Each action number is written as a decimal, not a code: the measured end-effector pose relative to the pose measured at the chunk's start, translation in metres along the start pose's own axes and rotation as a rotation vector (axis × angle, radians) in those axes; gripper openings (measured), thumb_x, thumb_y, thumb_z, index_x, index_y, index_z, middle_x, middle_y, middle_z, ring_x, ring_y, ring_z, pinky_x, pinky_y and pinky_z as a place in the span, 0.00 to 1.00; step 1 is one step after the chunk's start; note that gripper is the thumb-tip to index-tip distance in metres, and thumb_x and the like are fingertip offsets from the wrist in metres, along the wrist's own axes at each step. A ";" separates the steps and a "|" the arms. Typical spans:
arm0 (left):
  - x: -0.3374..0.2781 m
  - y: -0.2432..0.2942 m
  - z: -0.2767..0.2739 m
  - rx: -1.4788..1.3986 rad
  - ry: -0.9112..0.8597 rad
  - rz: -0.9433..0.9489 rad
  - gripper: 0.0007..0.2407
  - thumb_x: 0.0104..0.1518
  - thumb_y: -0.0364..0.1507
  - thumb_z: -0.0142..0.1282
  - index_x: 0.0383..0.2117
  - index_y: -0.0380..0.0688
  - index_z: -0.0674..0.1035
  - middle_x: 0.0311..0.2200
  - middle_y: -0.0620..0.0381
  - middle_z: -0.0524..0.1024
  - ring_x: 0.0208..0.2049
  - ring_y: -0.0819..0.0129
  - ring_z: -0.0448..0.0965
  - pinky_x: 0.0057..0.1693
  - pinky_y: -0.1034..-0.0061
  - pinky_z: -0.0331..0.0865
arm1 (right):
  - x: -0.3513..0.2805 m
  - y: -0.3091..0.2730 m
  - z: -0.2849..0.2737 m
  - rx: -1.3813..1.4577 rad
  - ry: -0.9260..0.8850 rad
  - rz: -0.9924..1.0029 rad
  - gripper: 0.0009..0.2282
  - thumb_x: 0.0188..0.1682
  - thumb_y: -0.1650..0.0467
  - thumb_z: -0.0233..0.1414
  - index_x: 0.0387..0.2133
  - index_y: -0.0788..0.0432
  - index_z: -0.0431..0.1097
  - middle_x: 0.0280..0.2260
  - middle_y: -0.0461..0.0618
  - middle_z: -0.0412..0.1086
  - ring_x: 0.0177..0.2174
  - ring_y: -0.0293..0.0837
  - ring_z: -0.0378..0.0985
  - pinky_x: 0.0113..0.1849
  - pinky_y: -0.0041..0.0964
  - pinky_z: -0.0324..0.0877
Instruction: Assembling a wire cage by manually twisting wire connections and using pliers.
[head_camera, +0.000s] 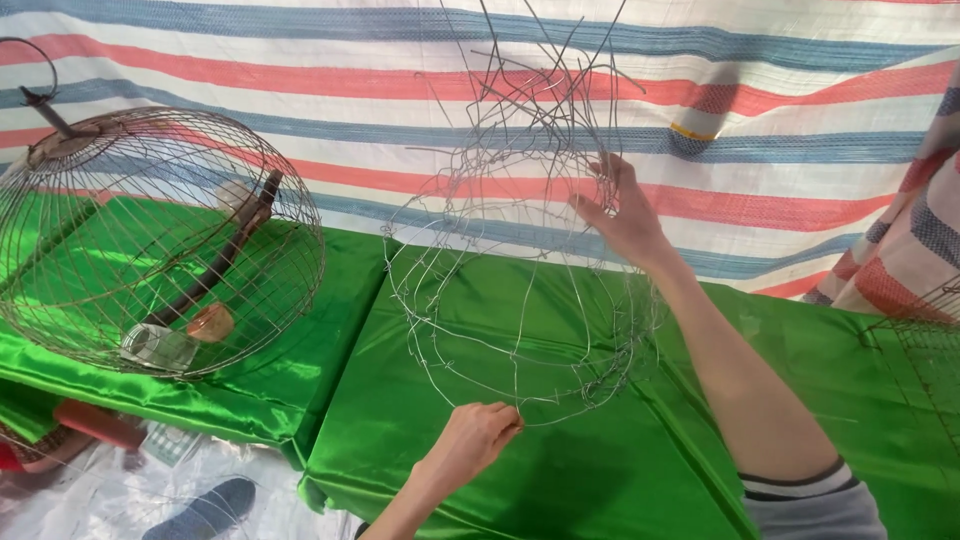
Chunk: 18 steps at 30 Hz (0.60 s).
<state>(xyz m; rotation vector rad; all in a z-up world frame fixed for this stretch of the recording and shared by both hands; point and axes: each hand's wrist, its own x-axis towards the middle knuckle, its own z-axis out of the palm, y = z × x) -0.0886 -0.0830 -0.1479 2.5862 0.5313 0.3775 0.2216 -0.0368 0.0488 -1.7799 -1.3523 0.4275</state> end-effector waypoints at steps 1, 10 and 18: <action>0.000 0.001 -0.002 -0.002 -0.003 -0.001 0.06 0.66 0.30 0.56 0.34 0.45 0.83 0.29 0.60 0.84 0.25 0.72 0.83 0.43 0.70 0.79 | -0.002 -0.004 -0.003 0.001 -0.001 0.003 0.34 0.47 0.52 0.51 0.64 0.53 0.47 0.65 0.53 0.55 0.63 0.57 0.57 0.59 0.70 0.52; 0.001 0.003 -0.006 0.019 0.024 0.026 0.05 0.64 0.29 0.57 0.30 0.47 0.82 0.26 0.61 0.84 0.28 0.70 0.83 0.46 0.70 0.72 | -0.003 -0.005 -0.016 -0.085 -0.121 0.066 0.33 0.46 0.48 0.46 0.59 0.50 0.46 0.66 0.59 0.51 0.62 0.63 0.58 0.58 0.63 0.57; 0.001 0.006 -0.010 -0.010 0.000 0.033 0.02 0.61 0.27 0.59 0.31 0.46 0.82 0.29 0.59 0.84 0.32 0.68 0.83 0.48 0.70 0.71 | -0.008 -0.009 -0.015 -0.148 -0.139 0.068 0.35 0.49 0.48 0.42 0.63 0.55 0.43 0.65 0.58 0.50 0.63 0.59 0.55 0.59 0.59 0.54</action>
